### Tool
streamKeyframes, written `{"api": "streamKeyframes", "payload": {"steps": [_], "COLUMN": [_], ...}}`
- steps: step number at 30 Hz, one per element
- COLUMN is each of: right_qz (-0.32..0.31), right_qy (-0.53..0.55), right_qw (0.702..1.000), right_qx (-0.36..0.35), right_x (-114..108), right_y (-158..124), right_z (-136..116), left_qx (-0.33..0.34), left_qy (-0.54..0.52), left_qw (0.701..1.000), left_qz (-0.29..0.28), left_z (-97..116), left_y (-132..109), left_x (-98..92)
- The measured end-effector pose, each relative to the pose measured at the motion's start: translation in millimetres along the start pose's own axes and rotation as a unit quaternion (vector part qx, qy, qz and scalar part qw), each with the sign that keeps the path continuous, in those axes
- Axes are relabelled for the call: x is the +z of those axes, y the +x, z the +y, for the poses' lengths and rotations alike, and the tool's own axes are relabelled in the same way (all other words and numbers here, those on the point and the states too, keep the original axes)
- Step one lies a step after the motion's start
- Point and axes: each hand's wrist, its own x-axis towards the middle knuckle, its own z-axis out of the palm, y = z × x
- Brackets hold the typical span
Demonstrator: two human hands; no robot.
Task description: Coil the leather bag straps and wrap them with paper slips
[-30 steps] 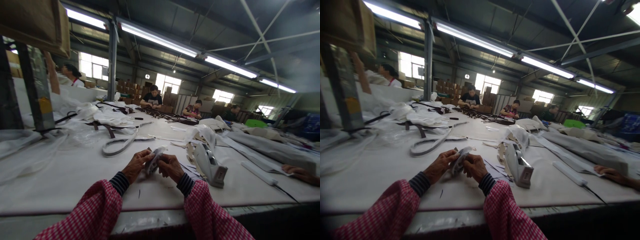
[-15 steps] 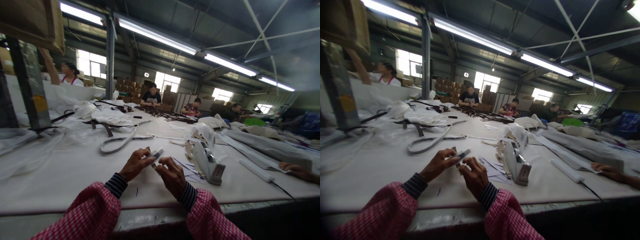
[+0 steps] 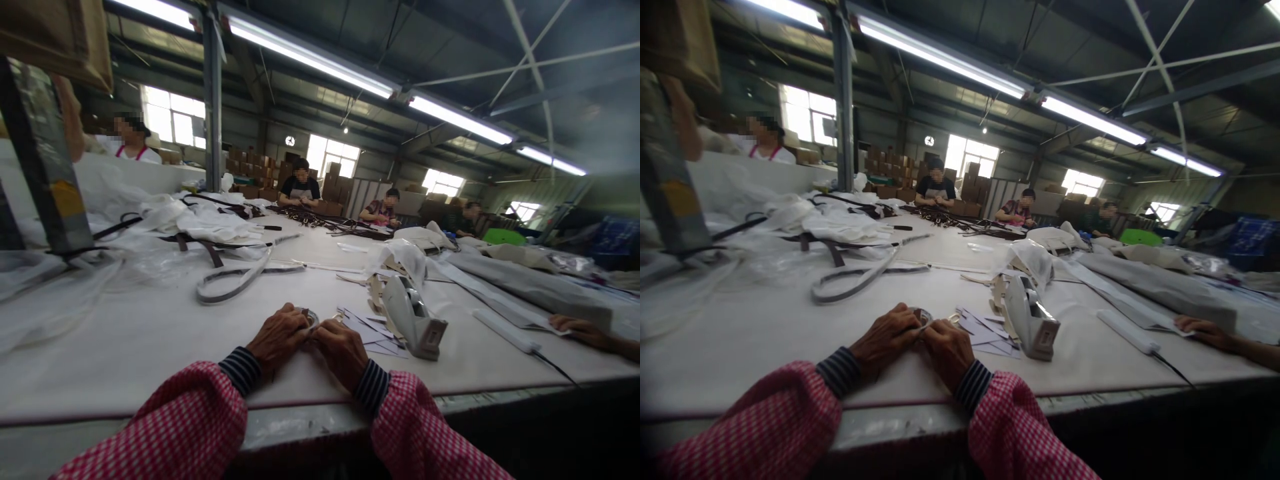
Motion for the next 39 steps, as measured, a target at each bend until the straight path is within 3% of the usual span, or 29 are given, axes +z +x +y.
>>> {"api": "streamKeyframes", "payload": {"steps": [3,7,10,13,19,27,32,39], "right_qz": [-0.036,-0.082,-0.090,-0.095,-0.141,-0.105,-0.085,-0.176], "right_qy": [-0.009,0.035,0.056,0.087,0.151,0.173,0.180,0.183], "right_qw": [0.997,0.988,0.980,0.972,0.964,0.968,0.969,0.963], "right_qx": [0.061,0.124,0.167,0.195,0.168,0.146,0.148,0.089], "right_x": [-6,-10,-11,-12,-14,-1,1,-14], "right_y": [11,29,39,48,59,57,55,66], "right_z": [-3,-1,5,10,17,28,32,31], "left_qx": [-0.022,-0.079,-0.115,-0.128,-0.129,-0.108,-0.044,-0.028], "left_qy": [-0.021,-0.124,-0.167,-0.181,-0.192,-0.032,0.065,0.045], "left_qw": [0.999,0.986,0.973,0.970,0.971,0.992,0.997,0.998], "left_qz": [0.015,0.072,0.106,0.101,0.053,0.050,0.001,-0.021], "left_z": [4,10,10,8,4,4,5,3], "left_y": [-1,1,2,2,-2,-1,-4,-2], "left_x": [-1.9,-2.4,-1.7,-1.8,-5.5,-6.3,-10.5,-10.6]}}
